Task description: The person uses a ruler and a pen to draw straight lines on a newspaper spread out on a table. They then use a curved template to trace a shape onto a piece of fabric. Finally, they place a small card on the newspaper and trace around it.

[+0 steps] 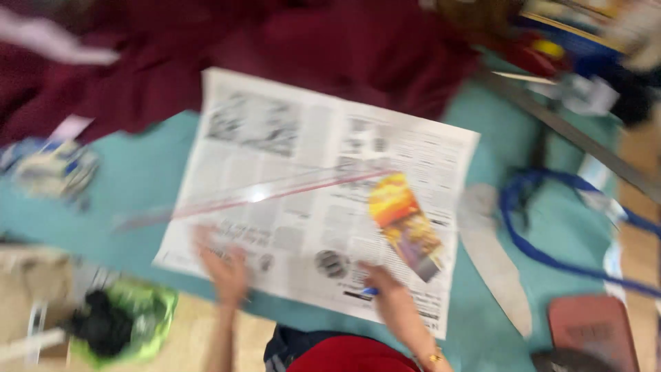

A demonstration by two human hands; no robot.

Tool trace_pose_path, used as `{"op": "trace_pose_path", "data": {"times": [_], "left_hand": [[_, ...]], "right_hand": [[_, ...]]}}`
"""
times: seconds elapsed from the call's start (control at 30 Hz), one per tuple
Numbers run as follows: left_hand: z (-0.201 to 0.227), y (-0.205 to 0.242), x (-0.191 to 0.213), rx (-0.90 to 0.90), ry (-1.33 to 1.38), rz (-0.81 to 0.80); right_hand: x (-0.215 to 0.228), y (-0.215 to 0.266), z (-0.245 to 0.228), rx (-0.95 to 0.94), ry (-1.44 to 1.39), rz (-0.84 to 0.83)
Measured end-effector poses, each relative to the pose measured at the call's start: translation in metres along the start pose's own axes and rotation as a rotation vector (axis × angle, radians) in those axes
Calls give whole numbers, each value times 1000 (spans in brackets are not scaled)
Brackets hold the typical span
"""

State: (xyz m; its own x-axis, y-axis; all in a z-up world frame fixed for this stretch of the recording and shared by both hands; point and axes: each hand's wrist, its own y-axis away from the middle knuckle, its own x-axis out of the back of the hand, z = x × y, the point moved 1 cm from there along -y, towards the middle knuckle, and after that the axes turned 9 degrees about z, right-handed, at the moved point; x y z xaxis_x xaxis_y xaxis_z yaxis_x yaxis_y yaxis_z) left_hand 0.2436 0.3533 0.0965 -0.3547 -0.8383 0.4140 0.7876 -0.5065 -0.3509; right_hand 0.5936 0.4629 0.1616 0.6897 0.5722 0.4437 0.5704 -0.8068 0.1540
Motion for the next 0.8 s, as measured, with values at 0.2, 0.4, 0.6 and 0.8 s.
{"op": "trace_pose_path", "data": {"times": [0.2,0.4,0.6,0.8], "left_hand": [[-11,-69,168,-211,-550,540],[29,12,48,-180,-373,89],[137,99,-95,-519,36,-593],[143,126,-99,-932,24,-1033]], "right_hand": [[50,-15,39,-344,358,282],[85,-22,12,-615,470,374],[97,-23,42,-617,383,419],[97,-11,46,-584,385,466]]}}
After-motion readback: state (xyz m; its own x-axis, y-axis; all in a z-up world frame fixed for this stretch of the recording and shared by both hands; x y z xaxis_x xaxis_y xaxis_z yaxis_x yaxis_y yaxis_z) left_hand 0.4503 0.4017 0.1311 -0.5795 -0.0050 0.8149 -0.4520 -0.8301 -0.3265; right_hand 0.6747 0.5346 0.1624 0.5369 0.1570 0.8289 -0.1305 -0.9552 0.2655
